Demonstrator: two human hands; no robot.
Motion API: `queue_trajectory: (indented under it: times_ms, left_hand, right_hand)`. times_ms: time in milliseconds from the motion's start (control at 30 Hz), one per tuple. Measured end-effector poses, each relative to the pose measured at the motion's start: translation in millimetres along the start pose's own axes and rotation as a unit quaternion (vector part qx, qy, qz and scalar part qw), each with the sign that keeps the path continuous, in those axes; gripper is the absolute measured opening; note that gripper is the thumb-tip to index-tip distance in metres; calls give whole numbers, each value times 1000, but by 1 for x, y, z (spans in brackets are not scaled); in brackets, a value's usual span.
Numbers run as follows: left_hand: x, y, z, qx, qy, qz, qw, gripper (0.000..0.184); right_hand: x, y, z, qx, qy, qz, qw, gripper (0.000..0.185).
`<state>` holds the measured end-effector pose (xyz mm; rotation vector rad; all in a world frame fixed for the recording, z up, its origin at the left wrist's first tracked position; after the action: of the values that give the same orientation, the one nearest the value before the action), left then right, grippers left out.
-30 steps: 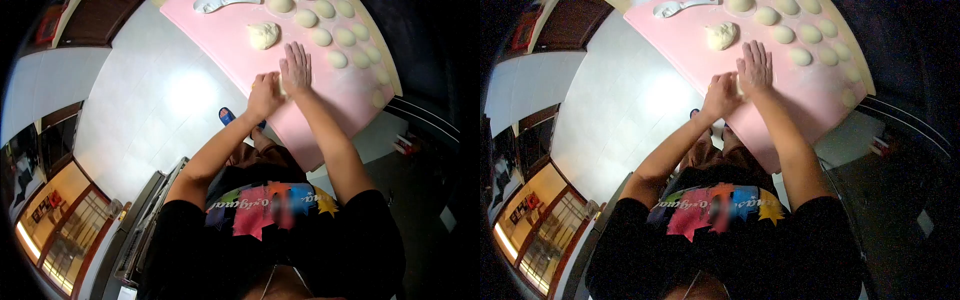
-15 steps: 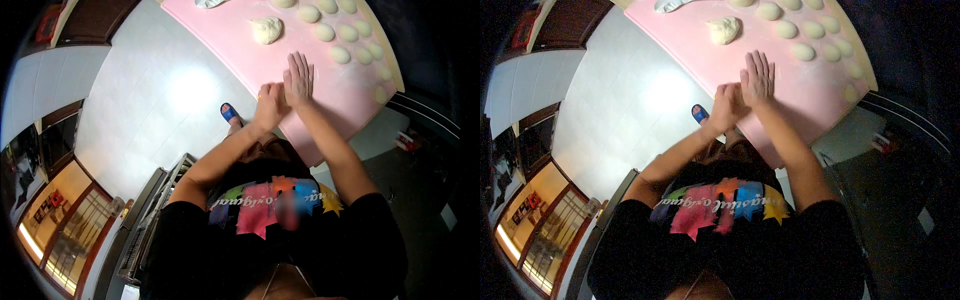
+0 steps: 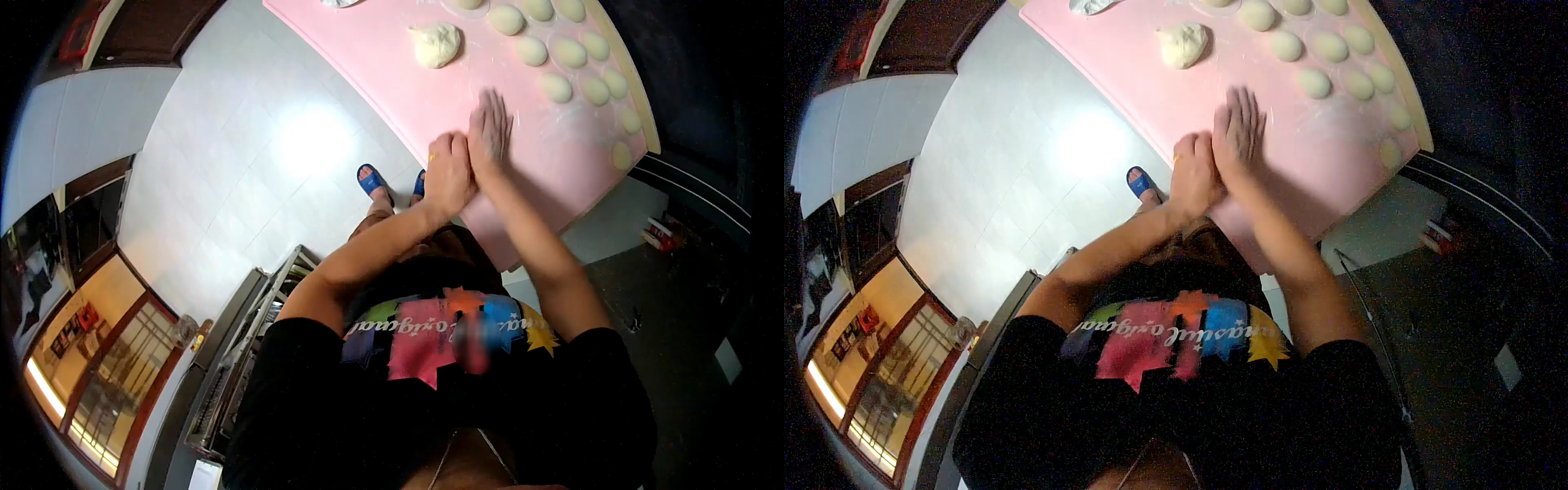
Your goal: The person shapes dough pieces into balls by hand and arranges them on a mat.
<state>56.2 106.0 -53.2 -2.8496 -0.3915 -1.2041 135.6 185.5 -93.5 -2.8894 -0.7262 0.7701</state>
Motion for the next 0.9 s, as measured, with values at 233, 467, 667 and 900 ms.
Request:
queue_trajectory:
  times_ms: [233,467,667,900]
  left_hand:
    - [-27,-26,-22,-106,156,-90,978,73]
    - [-19,-73,-8,-156,79,-214,961,68]
    - [-9,7,-1,-37,56,-31,997,82]
    - [-32,-48,-19,-118,134,-110,978,71]
  right_hand:
    - [-17,-43,-13,-5,96,-110,989,55]
    - [-11,-92,8,-27,147,-170,974,62]
    - [13,9,10,-9,77,12,997,54]
    - [-4,-62,1,-8,87,-114,990,55]
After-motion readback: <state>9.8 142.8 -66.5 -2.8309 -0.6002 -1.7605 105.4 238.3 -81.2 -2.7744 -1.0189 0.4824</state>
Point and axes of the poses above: each hand's wrist, its own y-axis away from the middle knuckle, its own z-axis out of the palm, x = y × z, the point moved 10 cm from there along -y, towards the middle knuckle, and after that the axes turned 12 degrees about -z, right-handed, at the moved point
